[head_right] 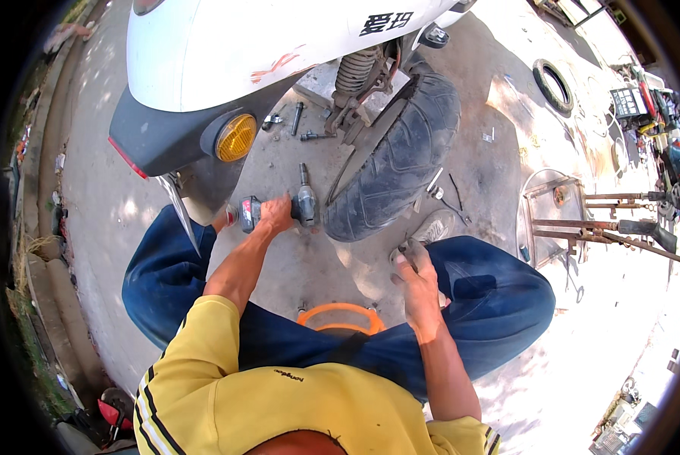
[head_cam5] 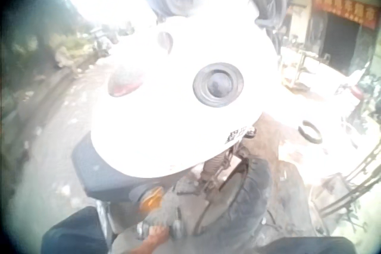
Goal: The person removes the rear tire of a white scooter using a cordless impact wrench and hand tools, then installs a new tire and secures it with bolts. The person also uses a screwdriver to adjust the tire alignment.
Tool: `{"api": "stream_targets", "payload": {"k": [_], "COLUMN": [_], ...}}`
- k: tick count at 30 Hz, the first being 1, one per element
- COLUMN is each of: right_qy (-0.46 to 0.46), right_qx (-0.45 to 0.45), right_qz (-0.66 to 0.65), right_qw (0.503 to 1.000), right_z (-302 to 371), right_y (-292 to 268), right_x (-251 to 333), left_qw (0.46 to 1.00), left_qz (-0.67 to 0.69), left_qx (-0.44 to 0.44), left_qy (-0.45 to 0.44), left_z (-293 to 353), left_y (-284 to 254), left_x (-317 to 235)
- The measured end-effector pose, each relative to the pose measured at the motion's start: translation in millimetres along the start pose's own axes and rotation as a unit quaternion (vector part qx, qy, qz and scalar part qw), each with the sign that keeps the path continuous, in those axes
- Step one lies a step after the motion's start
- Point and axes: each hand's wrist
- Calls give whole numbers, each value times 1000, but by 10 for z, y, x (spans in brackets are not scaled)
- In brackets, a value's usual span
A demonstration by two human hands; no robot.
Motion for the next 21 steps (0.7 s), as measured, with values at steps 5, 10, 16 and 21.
{"api": "stream_targets", "payload": {"k": [5,10,16,21], "right_qy": [175,184,85,-45], "right_qx": [93,119,181,211], "right_qz": [-142,-25,-149,-74], "right_qw": [970,975,968,974], "right_z": [-136,-753,-740,-735], "right_y": [840,1433,1638,1793], "right_x": [-541,-1024,-988,-1048], "left_qw": [994,914,866,843], "left_qz": [105,370,466,513], "left_qx": [29,163,164,154], "left_qy": [-14,-22,-82,-48], "left_z": [288,573,1177,1515], "left_y": [73,-54,-208,-223], "left_x": [-176,-91,-276,-288]}}
Point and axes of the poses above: each hand's wrist, its own z-axis away from the middle knuckle, its own y-axis out of the palm, x = y × z, and after that the axes turned 13 degrees about z, right-handed
